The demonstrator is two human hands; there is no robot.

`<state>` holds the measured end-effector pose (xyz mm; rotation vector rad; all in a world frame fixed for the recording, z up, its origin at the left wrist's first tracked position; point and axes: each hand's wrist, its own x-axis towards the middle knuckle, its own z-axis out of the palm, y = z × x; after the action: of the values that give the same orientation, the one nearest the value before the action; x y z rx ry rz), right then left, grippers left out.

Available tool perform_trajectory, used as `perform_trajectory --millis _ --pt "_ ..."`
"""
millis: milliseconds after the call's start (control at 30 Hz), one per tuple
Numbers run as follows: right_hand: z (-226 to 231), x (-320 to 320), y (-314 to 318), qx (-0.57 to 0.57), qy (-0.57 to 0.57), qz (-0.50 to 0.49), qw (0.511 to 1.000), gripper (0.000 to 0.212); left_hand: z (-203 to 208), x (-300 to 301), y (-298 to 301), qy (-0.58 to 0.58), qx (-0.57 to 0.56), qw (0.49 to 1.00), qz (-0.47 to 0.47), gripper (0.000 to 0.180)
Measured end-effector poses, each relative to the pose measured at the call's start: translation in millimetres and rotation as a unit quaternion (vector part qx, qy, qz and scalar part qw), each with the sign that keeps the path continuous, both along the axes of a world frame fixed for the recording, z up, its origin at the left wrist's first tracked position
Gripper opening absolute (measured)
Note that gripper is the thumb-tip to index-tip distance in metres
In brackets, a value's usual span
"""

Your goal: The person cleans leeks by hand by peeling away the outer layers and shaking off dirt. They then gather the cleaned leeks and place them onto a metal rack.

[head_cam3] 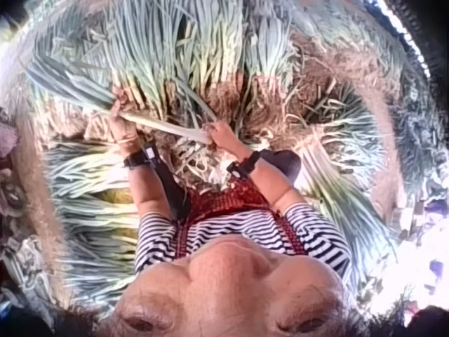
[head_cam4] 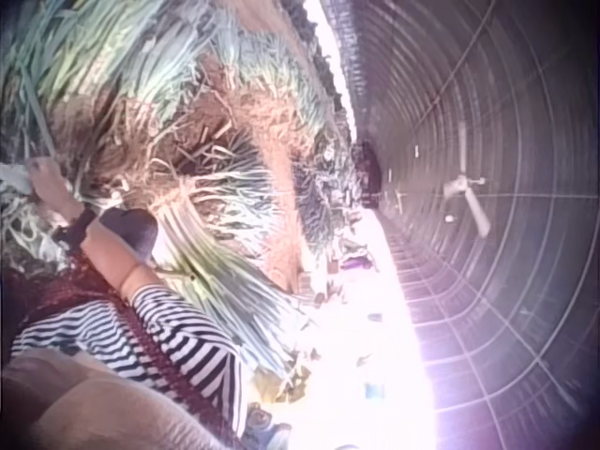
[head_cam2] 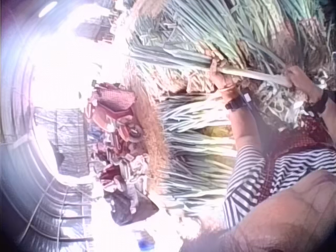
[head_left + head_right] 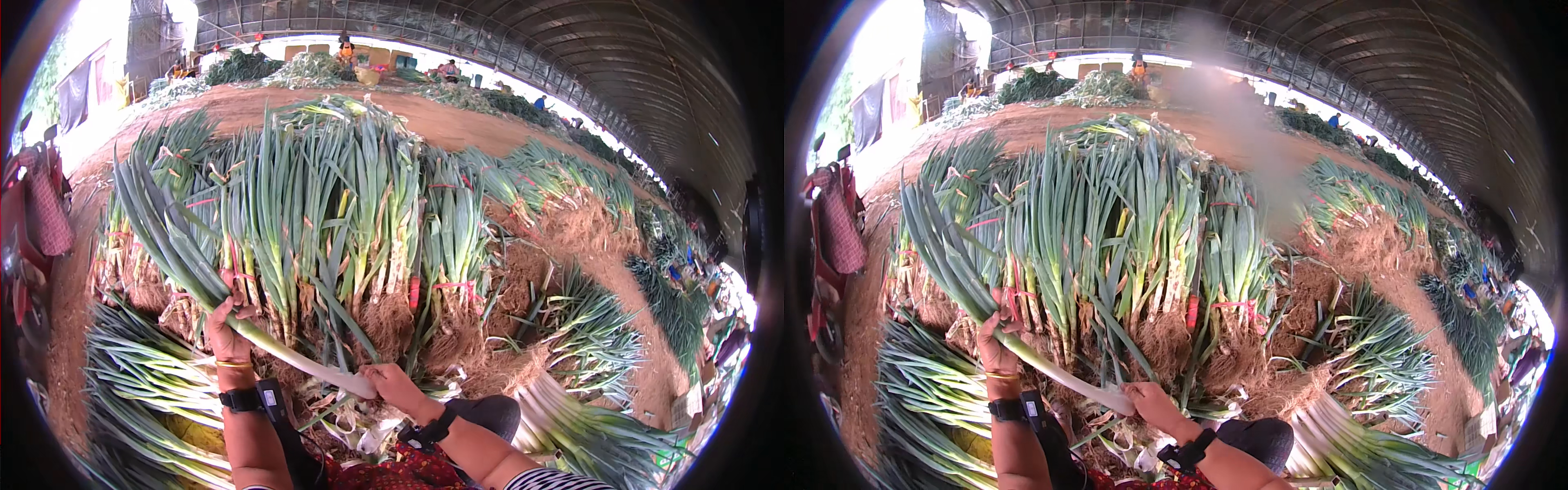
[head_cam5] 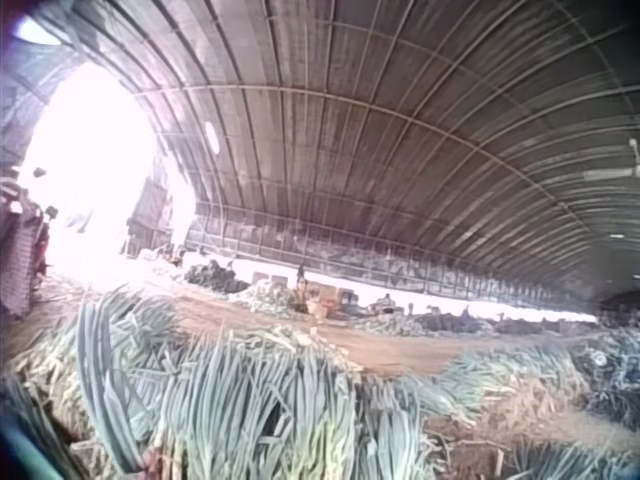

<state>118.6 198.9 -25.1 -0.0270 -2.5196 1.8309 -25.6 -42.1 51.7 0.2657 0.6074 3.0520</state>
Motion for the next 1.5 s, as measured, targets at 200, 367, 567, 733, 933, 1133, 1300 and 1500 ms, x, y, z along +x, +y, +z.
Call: perform_trajectory --millis 200,367,567,733,933,1133,1300,1500 --pt "-68.9 -8.4 32.1 0.051 -0.192 -0.011 0.98 0.035 -10.6 -1.9 1.4 0.034 -0.027 0.999 -0.02 0.059" --pt "-172.5 27.4 118.4 -0.346 -0.201 -0.126 0.908 0.03 -1.8 -2.8 -14.6 0.051 -0.087 0.994 0.045 0.058" --pt "-206.0 28.7 135.0 -0.016 -0.107 -0.155 0.982 0.053 2.8 -1.1 -32.3 0.018 -0.135 0.988 0.074 0.058" --pt "-83.6 9.2 87.2 0.354 -0.255 0.006 0.9 0.044 1.1 -4.1 -21.2 0.025 -0.169 0.983 0.061 0.059" --pt "2.9 -28.6 68.8 0.369 -0.139 -0.118 0.912 0.044 8.2 3.1 0.9 0.009 -0.188 0.981 0.05 0.062" --pt "-128.0 72.1 161.6 0.641 -0.15 0.195 0.727 0.04 -7.5 -5.6 2.2 -0.043 -0.207 0.974 0.075 0.049" --pt "-112.9 78.7 147.7 0.536 -0.327 0.363 0.688 0.034 -9.2 -5.3 -2.2 -0.037 -0.237 0.97 0.05 0.042" --pt "73.1 7.2 77.6 0.477 -0.186 0.233 0.827 0.033 -25.7 -6.4 2.5 -0.041 -0.251 0.967 0.009 0.036"
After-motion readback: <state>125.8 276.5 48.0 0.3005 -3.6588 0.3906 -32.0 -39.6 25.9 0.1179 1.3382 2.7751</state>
